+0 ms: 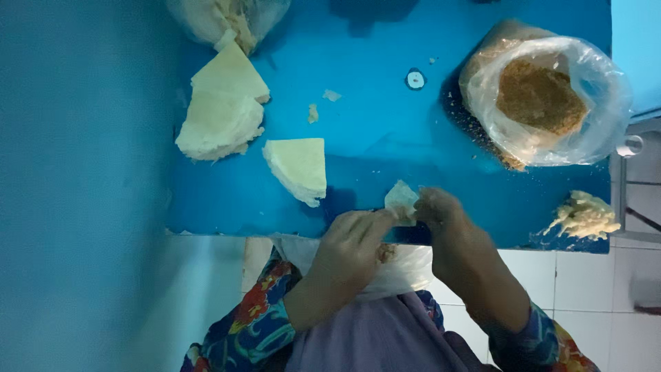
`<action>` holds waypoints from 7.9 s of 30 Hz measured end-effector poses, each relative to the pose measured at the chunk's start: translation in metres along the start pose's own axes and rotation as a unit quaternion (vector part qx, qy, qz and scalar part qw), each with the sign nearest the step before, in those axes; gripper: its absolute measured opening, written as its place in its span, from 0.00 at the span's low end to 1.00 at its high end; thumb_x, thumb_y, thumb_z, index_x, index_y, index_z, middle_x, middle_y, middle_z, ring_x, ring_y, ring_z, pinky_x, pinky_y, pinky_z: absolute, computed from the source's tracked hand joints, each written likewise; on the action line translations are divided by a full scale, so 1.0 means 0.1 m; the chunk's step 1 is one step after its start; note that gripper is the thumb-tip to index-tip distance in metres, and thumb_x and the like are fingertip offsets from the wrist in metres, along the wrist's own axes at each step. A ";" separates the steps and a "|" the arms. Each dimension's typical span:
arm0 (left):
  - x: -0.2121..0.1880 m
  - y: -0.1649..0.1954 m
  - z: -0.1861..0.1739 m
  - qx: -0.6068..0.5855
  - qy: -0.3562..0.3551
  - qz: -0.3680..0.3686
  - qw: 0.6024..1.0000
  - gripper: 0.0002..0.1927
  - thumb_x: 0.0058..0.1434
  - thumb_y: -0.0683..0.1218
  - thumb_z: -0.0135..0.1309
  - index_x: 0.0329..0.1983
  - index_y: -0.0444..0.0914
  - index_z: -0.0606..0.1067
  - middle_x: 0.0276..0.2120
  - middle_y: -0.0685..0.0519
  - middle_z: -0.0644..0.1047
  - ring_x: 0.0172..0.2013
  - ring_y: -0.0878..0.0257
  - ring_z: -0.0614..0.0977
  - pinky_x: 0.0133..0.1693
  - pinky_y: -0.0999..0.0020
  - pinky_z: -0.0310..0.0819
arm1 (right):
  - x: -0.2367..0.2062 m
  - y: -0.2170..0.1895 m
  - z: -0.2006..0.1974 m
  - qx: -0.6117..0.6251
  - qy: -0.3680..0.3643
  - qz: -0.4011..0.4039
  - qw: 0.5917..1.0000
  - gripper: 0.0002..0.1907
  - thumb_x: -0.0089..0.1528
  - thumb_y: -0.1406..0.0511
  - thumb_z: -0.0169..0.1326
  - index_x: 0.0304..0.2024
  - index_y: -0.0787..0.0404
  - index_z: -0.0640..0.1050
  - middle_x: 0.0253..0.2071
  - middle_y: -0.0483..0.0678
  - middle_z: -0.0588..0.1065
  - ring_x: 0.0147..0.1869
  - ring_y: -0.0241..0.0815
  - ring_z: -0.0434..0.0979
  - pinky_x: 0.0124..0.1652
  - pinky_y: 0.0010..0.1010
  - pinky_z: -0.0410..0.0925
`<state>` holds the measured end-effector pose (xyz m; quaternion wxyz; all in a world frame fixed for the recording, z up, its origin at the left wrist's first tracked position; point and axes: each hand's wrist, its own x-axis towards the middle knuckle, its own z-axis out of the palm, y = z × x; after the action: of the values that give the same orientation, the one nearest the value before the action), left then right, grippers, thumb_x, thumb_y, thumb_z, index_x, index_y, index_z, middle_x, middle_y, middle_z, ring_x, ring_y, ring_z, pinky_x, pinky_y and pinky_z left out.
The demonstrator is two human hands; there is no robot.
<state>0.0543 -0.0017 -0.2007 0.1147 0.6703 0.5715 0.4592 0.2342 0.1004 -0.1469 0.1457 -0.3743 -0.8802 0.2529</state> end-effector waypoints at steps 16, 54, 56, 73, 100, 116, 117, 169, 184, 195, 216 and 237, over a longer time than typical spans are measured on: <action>0.30 -0.18 0.09 0.103 -0.066 0.062 0.991 0.16 0.56 0.39 0.58 0.49 0.32 0.74 0.42 0.46 0.74 0.46 0.52 0.75 0.53 0.55 0.70 | 0.23 -0.01 -0.04 -0.144 -0.023 -0.145 0.979 0.30 0.59 0.72 0.58 0.63 0.60 0.67 0.41 0.52 0.81 0.45 0.52 0.83 0.58 0.56 0.64; 0.22 -0.04 0.10 0.289 -0.162 0.063 0.942 0.37 0.57 0.59 0.56 0.62 0.28 0.73 0.62 0.38 0.72 0.65 0.47 0.68 0.64 0.28 0.51 | 0.13 0.23 0.12 -0.213 0.057 -0.230 0.948 0.28 0.62 0.73 0.57 0.64 0.66 0.66 0.55 0.58 0.77 0.59 0.55 0.79 0.57 0.45 0.73; 0.26 -0.04 0.13 0.333 -0.164 0.061 0.927 0.35 0.64 0.60 0.53 0.65 0.31 0.72 0.67 0.40 0.68 0.70 0.49 0.63 0.66 0.27 0.47 | 0.11 0.17 0.15 -0.241 0.074 -0.216 0.943 0.28 0.63 0.73 0.57 0.65 0.65 0.65 0.59 0.59 0.76 0.65 0.55 0.77 0.62 0.46 0.71; 0.42 -0.71 -0.83 0.225 -0.023 -0.174 0.959 0.22 0.67 0.50 0.57 0.58 0.34 0.70 0.49 0.39 0.70 0.53 0.43 0.70 0.55 0.37 0.59 | 0.11 -0.38 0.02 -0.095 0.020 -0.139 0.985 0.34 0.58 0.80 0.49 0.68 0.66 0.64 0.52 0.58 0.77 0.54 0.52 0.80 0.58 0.51 0.67; 0.44 -0.18 -0.16 -0.287 0.077 -0.241 0.924 0.10 0.72 0.44 0.55 0.52 0.34 0.76 0.40 0.50 0.82 0.38 0.66 0.83 0.38 0.69 0.79 | 0.39 -0.39 0.26 0.261 0.145 0.062 0.952 0.32 0.62 0.76 0.61 0.65 0.65 0.63 0.51 0.57 0.77 0.55 0.44 0.82 0.54 0.35 0.77; 0.42 -0.37 -0.46 -0.103 0.167 -0.248 0.949 0.15 0.67 0.44 0.55 0.53 0.33 0.71 0.37 0.44 0.73 0.35 0.54 0.76 0.37 0.58 0.73 | 0.39 -0.09 -0.04 0.605 0.186 0.179 0.753 0.23 0.68 0.74 0.50 0.66 0.66 0.65 0.44 0.51 0.76 0.48 0.43 0.82 0.47 0.35 0.77; 0.42 -0.36 -0.56 0.001 0.199 -0.175 0.964 0.16 0.68 0.44 0.54 0.54 0.32 0.70 0.40 0.42 0.72 0.38 0.51 0.76 0.39 0.57 0.73 | 0.38 -0.11 -0.09 0.592 0.198 0.165 0.764 0.23 0.68 0.75 0.49 0.65 0.65 0.65 0.45 0.52 0.77 0.49 0.44 0.82 0.49 0.36 0.77; 0.19 -0.13 -0.14 0.088 -0.034 0.091 0.991 0.10 0.68 0.45 0.57 0.52 0.44 0.77 0.51 0.53 0.75 0.60 0.55 0.73 0.62 0.42 0.58 | -0.42 0.30 -0.20 -0.054 0.144 0.062 0.986 0.20 0.67 0.74 0.55 0.62 0.60 0.72 0.54 0.59 0.78 0.55 0.53 0.82 0.49 0.39 0.75; -0.09 -0.34 -0.05 0.156 -0.015 0.112 0.981 0.06 0.69 0.46 0.58 0.48 0.45 0.80 0.47 0.56 0.79 0.55 0.61 0.78 0.67 0.33 0.49 | -1.21 1.17 -0.49 -0.362 0.143 0.183 0.903 0.17 0.65 0.82 0.51 0.47 0.55 0.75 0.46 0.48 0.72 0.55 0.45 0.69 0.59 0.38 0.61; -0.16 -0.35 -0.03 0.178 -0.021 0.112 0.977 0.07 0.71 0.50 0.59 0.49 0.47 0.82 0.48 0.59 0.77 0.58 0.62 0.76 0.66 0.27 0.45 | 0.13 -0.10 0.16 -0.026 -0.001 -0.089 0.996 0.14 0.61 0.73 0.58 0.49 0.63 0.74 0.40 0.54 0.77 0.44 0.55 0.79 0.39 0.41 0.72; -0.05 -0.29 -0.10 0.158 -0.006 0.110 0.981 0.06 0.67 0.47 0.56 0.43 0.43 0.81 0.47 0.54 0.80 0.56 0.59 0.78 0.63 0.27 0.52 | 0.22 -0.13 0.26 0.021 0.039 -0.023 0.999 0.17 0.62 0.74 0.58 0.50 0.61 0.69 0.43 0.56 0.78 0.43 0.49 0.82 0.37 0.37 0.74; 0.34 0.15 0.04 -0.308 0.062 -0.207 0.927 0.11 0.72 0.45 0.54 0.45 0.33 0.82 0.39 0.49 0.84 0.39 0.66 0.85 0.41 0.71 0.82 | 0.02 -0.15 0.28 0.273 0.230 0.013 0.934 0.21 0.67 0.76 0.56 0.57 0.62 0.62 0.49 0.53 0.71 0.56 0.45 0.81 0.53 0.36 0.79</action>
<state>0.0644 0.0249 -0.1764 0.3725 0.4392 0.5343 0.6188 0.2111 0.0837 -0.1614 0.4371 -0.3796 -0.7146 0.3928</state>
